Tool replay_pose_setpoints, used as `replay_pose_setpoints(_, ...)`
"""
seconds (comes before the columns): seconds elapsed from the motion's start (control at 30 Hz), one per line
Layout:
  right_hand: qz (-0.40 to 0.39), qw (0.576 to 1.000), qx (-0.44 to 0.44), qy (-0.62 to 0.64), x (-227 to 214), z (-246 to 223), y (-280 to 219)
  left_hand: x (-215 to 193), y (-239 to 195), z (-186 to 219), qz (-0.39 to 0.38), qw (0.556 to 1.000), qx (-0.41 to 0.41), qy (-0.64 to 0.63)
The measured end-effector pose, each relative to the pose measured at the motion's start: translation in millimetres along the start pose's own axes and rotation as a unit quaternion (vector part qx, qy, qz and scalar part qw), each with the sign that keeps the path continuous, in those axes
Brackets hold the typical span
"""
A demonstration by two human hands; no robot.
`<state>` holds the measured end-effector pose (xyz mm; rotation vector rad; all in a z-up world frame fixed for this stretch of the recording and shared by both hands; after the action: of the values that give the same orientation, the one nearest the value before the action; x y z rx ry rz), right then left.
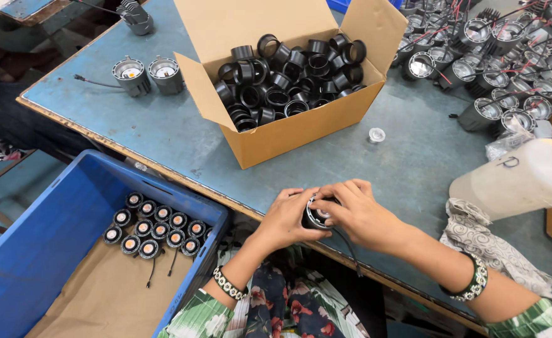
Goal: The person assembles small LED light units by inserting a bulb into a black housing and securing a clear plastic cap. They repeat this process for multiple units, placing the finished items into a blue bin.
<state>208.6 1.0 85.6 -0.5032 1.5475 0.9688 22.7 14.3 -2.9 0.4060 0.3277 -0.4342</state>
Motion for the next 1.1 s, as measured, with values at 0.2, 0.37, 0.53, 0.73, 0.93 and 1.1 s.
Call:
replay_pose_setpoints(0.2,-0.012,0.999,-0.026,0.043,-4.6,5.1,3.3,-11.1,8.0,-4.7,-0.083,0.996,0.002,-0.045)
replay_pose_setpoints(0.37,-0.008,0.994,-0.072,0.077,-6.2,0.6,2.2,-23.9,10.3,-3.0,-0.164,0.983,0.003,-0.084)
replay_pose_setpoints(0.53,-0.004,0.992,-0.089,0.092,-7.6,7.5,-0.7,-24.1,10.7,-2.9,-0.144,0.984,0.002,-0.106)
replay_pose_setpoints(0.73,0.012,0.996,-0.068,0.048,2.9,5.2,-2.3,-22.5,7.4,-13.1,-0.154,0.982,0.025,-0.108)
replay_pose_setpoints(0.93,0.004,0.997,-0.034,0.07,7.9,4.5,-6.2,-18.9,2.0,-8.6,-0.143,0.985,0.011,-0.097)
replay_pose_setpoints(1.1,0.014,0.995,-0.029,0.091,7.9,4.0,-4.9,-20.2,0.8,2.8,-0.119,0.99,0.017,-0.074)
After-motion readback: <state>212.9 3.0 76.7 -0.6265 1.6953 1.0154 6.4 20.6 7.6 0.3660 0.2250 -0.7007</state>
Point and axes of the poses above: each hand's wrist, its own y-axis towards the middle knuckle, its own x-axis out of the palm, z = x × y, the point moved 2 cm from there along y, towards the middle knuckle, and after that the axes turned 13 degrees about -y, right-handed, at the moved point
